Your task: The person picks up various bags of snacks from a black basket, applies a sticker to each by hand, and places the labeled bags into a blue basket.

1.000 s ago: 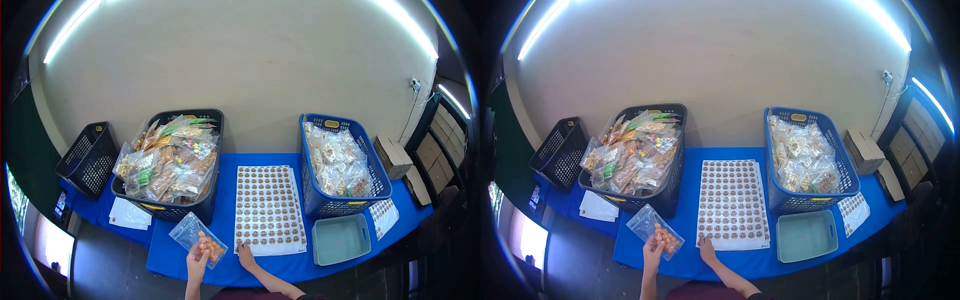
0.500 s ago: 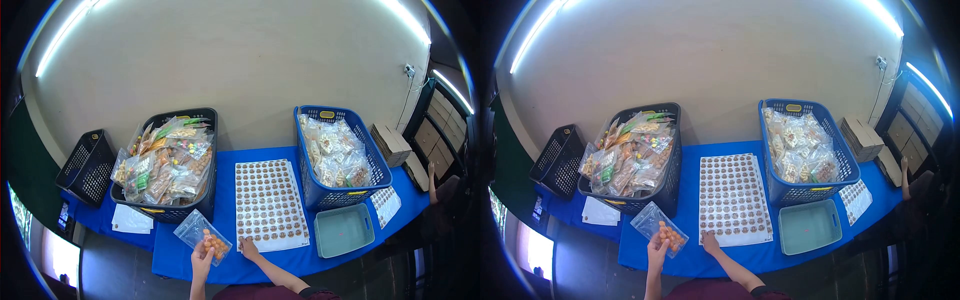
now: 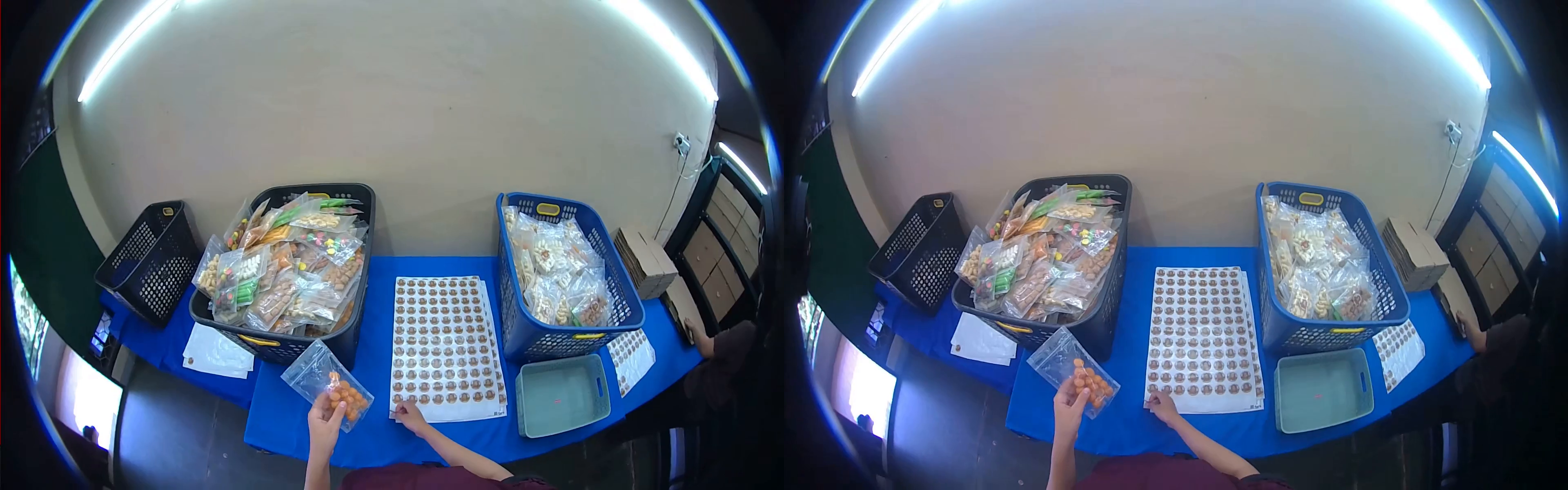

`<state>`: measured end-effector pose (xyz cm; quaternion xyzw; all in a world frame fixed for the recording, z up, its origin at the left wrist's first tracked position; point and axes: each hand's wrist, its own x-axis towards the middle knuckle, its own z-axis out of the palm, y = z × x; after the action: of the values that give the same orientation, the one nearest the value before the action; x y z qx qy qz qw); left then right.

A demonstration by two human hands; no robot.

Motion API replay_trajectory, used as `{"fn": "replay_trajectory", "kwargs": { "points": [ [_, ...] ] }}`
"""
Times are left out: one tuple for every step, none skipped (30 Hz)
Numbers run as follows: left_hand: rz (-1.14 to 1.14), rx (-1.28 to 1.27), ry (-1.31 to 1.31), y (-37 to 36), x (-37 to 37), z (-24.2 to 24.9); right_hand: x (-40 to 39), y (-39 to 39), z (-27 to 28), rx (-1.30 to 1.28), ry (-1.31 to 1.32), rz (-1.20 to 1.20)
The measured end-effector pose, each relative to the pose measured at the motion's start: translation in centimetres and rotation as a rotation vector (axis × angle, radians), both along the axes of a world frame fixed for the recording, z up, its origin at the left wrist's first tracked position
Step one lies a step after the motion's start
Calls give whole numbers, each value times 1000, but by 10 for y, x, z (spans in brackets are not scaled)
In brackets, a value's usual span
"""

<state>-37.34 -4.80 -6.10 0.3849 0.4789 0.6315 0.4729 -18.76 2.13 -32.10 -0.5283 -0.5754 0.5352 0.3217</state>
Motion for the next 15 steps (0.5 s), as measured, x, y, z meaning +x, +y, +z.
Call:
{"fn": "replay_trajectory", "kwargs": {
  "points": [
    [-10,9,7,3,-3,-5,2,0,-1,-112,92,9],
    [-20,18,15,6,-3,-7,4,1,-1,-224,182,17],
    [-11,36,-13,7,-1,-6,7,-1,0,-257,264,-4],
    [-4,54,-40,10,1,-2,11,-1,14,-353,275,-57],
    [1,73,-65,13,3,1,16,-2,29,-448,288,-111],
    [-2,93,-65,17,4,-1,20,-2,48,-541,303,-167],
    [-6,111,-66,21,5,-5,25,-3,63,-556,362,-225],
    [-11,125,-68,23,7,-7,32,2,64,-544,395,-232],
    [-42,114,-77,25,11,-2,40,6,67,-537,426,-241],
    [-72,99,-85,26,15,6,46,7,69,-533,458,-249],
    [-103,82,-91,28,18,13,51,8,72,-477,510,-293],
    [-130,92,-52,30,20,13,54,9,88,-427,544,-315],
    [-157,101,-13,33,21,11,56,10,107,-378,578,-338],
    [-184,110,25,35,23,12,59,11,124,-329,610,-362],
    [-183,65,-57,35,30,21,62,13,139,-321,613,-364]
  ]
}}
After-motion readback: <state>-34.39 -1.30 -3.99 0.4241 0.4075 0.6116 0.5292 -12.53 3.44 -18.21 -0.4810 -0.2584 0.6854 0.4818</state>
